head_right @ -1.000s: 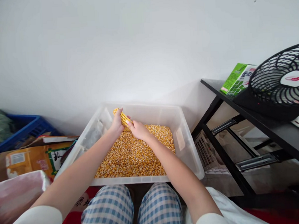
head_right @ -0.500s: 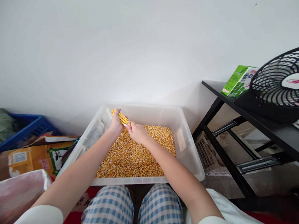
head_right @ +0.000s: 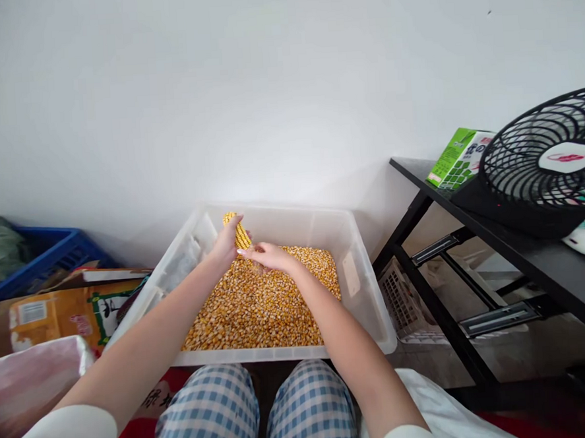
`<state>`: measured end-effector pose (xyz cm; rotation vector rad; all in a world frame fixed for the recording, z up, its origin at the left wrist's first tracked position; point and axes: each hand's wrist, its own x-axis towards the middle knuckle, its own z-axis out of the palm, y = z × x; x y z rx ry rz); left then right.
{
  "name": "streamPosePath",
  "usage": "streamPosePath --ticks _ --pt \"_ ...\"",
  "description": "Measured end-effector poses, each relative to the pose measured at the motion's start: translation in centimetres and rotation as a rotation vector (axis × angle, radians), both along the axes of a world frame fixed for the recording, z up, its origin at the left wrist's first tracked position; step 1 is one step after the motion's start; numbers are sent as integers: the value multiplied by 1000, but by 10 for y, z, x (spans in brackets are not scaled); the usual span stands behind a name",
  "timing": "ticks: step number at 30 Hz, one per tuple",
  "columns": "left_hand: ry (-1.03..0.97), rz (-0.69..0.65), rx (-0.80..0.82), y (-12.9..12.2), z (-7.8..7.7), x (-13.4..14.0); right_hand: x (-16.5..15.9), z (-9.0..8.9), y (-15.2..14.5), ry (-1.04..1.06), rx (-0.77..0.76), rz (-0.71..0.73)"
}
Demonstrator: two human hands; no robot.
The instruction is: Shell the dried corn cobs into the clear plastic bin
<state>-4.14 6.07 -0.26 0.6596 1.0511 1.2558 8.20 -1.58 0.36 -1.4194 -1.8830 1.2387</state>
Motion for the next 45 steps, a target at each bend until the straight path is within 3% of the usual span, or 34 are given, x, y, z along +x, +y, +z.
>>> streamPosePath --ticks 3,7,15,21,24,27,33,36,39,43,45 --pt "-14 -109 51 -7 9 8 12 -1 2 286 -220 136" --pt "-61 -264 104 -13 14 14 10 -7 0 429 -367 253" --pt "16 -40 217 -13 19 12 -7 0 -4 343 -79 195" --pt "126 97 295 -16 13 19 -10 -22 5 108 89 -1" --pt "147 132 283 -15 8 17 -4 -24 6 83 101 33" --pt "90 76 232 -14 6 13 7 -15 4 186 -36 148" --pt "-174 -194 80 -15 18 16 20 -3 1 545 -431 226" --pt "-270 -276 28 -18 24 17 14 -6 -1 608 -433 279" --pt "-248 -252 31 -18 28 16 2 -11 0 539 -307 175" --pt "-127 -76 212 -15 28 15 -15 -19 5 411 -126 -108" --pt "-89 -10 268 -14 26 15 -19 -22 7 357 -64 -180"
